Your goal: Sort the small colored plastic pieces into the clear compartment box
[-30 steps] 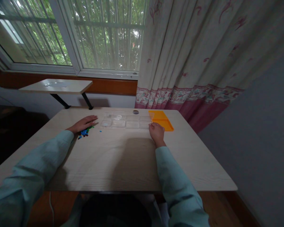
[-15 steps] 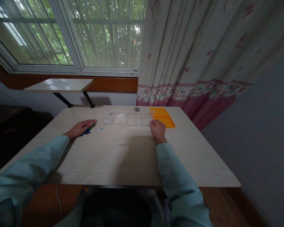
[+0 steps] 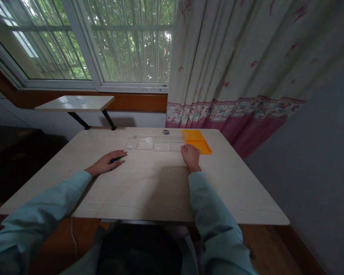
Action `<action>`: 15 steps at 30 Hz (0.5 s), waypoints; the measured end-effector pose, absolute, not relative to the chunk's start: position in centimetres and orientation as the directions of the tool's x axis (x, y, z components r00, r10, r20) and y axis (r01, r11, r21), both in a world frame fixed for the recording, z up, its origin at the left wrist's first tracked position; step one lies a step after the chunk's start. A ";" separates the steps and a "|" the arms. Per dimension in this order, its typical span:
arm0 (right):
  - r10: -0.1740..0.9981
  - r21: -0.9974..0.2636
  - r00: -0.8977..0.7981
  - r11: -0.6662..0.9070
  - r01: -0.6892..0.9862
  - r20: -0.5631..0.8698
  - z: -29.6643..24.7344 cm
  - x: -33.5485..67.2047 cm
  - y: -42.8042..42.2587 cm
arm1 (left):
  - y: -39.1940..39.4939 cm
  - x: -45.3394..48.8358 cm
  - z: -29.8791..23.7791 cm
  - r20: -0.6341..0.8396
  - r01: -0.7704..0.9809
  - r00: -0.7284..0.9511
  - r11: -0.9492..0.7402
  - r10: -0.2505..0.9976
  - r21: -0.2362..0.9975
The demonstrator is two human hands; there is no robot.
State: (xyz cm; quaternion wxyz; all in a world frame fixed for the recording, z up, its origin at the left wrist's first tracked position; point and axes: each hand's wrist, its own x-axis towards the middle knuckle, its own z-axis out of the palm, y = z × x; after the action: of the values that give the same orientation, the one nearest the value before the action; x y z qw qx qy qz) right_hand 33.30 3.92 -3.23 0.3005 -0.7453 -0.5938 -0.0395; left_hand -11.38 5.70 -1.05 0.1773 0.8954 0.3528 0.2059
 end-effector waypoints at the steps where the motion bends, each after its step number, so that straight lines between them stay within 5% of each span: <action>1: 0.862 -0.405 0.290 -0.109 0.908 0.417 -3.2 33.3 3.9 | 5.5 -10.9 -1.1 0.249 0.556 0.666 -0.691 0.703 0.462; 15: 0.873 -0.407 0.277 -0.100 0.908 0.403 -2.6 33.0 3.6 | 3.3 3.6 -3.1 0.400 0.370 0.749 -0.835 0.527 0.407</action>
State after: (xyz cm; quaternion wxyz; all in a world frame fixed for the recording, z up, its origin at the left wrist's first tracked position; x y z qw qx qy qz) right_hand 32.95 3.55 -2.65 0.2986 -0.7410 -0.6007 -0.0297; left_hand 3.56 3.32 -3.11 0.1526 0.9227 0.2431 0.2572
